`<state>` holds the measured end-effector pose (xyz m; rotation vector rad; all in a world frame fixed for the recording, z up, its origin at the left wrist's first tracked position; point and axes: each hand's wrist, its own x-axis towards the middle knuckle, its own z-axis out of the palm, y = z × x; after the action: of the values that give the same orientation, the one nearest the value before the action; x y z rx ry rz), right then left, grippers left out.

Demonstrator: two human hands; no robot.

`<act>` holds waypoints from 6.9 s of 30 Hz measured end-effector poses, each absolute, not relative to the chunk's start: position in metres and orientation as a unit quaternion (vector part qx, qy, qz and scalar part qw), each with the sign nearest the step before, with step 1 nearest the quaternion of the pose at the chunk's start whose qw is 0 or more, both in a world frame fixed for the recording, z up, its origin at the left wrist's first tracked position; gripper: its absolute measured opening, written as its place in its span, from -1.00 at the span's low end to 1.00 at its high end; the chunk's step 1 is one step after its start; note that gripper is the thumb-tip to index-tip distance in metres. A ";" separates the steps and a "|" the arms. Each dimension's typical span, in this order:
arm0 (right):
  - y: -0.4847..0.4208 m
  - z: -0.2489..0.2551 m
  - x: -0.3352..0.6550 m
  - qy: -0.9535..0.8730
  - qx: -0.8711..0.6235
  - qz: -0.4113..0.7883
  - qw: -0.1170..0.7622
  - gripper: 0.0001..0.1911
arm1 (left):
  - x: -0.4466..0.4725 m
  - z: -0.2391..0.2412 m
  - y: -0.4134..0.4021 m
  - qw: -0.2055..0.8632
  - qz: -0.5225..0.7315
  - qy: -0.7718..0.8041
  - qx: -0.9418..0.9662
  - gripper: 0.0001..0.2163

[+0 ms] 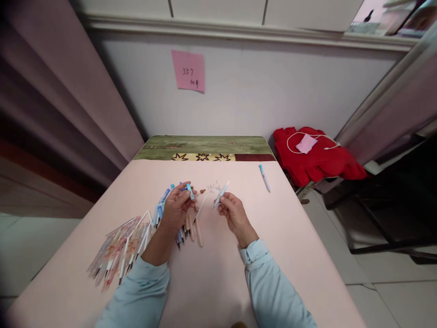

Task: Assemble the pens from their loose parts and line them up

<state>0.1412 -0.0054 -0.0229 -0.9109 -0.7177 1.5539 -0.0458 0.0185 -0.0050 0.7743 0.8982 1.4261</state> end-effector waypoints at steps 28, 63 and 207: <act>-0.006 -0.034 0.137 -0.381 -0.401 0.639 0.535 -0.77 | -0.046 -0.007 0.021 0.597 0.617 0.392 0.330 -0.63; -0.012 -0.025 0.130 -0.525 -0.411 0.610 0.428 -0.74 | -0.044 -0.010 0.018 0.581 0.606 0.389 0.378 -0.54; 0.053 -0.004 0.098 -0.757 -0.610 0.111 0.207 -0.73 | -0.057 0.001 0.022 0.562 0.703 0.341 0.272 -0.73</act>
<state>0.0985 0.0534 -0.0042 -1.6995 -2.1076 0.3093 -0.0568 0.0217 0.0012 0.6410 0.8033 1.6550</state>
